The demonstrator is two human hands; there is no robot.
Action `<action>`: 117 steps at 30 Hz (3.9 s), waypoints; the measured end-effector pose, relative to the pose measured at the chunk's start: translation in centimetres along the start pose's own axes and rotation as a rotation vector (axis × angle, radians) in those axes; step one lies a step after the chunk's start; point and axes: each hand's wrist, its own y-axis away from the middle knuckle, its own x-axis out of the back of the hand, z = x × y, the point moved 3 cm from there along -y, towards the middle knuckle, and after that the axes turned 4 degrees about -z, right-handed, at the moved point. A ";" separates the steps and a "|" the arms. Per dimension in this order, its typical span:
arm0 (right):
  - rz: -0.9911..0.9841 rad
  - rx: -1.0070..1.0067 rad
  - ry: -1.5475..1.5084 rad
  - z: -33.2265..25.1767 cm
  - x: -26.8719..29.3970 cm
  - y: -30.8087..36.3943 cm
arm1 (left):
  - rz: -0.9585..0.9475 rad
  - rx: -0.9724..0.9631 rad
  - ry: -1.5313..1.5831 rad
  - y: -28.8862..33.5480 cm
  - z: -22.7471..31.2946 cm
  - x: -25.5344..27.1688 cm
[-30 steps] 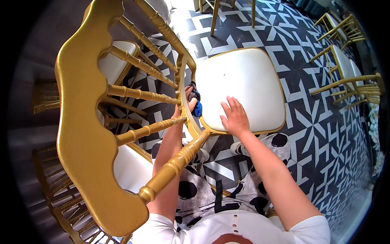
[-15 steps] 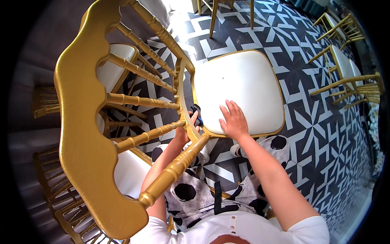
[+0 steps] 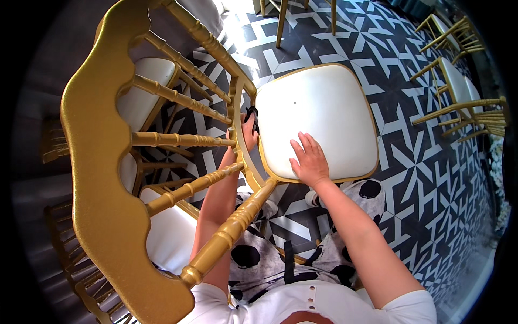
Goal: The person wipes the gold-colored frame of a chair with a blue cloth, including the backrest, spindles, and seat frame, then folds the cloth on the chair seat.
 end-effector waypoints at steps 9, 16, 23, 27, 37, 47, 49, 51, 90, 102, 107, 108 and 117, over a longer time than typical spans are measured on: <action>0.001 0.005 0.017 -0.1 -0.2 -0.1 | 0.055 -0.301 0.140 10.0 1.6 0.7; 0.028 0.018 -0.005 -0.1 -0.1 -0.2 | -0.171 -0.291 0.070 12.7 1.7 -1.1; 0.024 0.022 0.011 -0.2 -0.2 -0.2 | 0.116 -0.353 -0.415 12.0 2.6 -1.6; 0.019 0.003 0.007 0.2 -0.1 0.0 | 0.231 -0.433 -0.551 10.5 4.5 1.7; 0.005 0.048 -0.022 -1.4 0.1 -0.7 | 0.172 -0.226 -0.291 3.0 -0.1 2.8; 0.022 0.017 0.020 -0.3 0.2 -0.2 | 0.049 -0.109 0.031 -0.7 -0.9 1.6; 0.017 0.025 0.021 -0.5 0.1 -0.3 | 0.040 -0.105 0.093 1.7 -1.4 0.3; 0.014 0.018 0.021 -0.2 0.0 -0.2 | 0.039 -0.145 0.078 4.3 -1.1 -0.6; -0.155 -0.266 -0.967 -9.5 1.6 14.1 | -0.154 0.601 2.179 23.8 13.5 -1.9; 0.175 -0.185 -1.031 -14.2 8.3 8.3 | 0.135 0.427 2.009 21.9 10.3 -0.3; 0.261 0.015 -0.636 -14.8 6.0 6.4 | 0.171 0.421 2.101 20.8 10.4 0.6; 0.231 -0.032 -0.613 -14.2 4.5 6.5 | 0.181 0.472 2.077 20.8 9.7 -0.3; 0.005 0.028 0.214 -7.9 -3.7 10.3 | 0.150 0.614 1.904 21.8 8.7 -1.3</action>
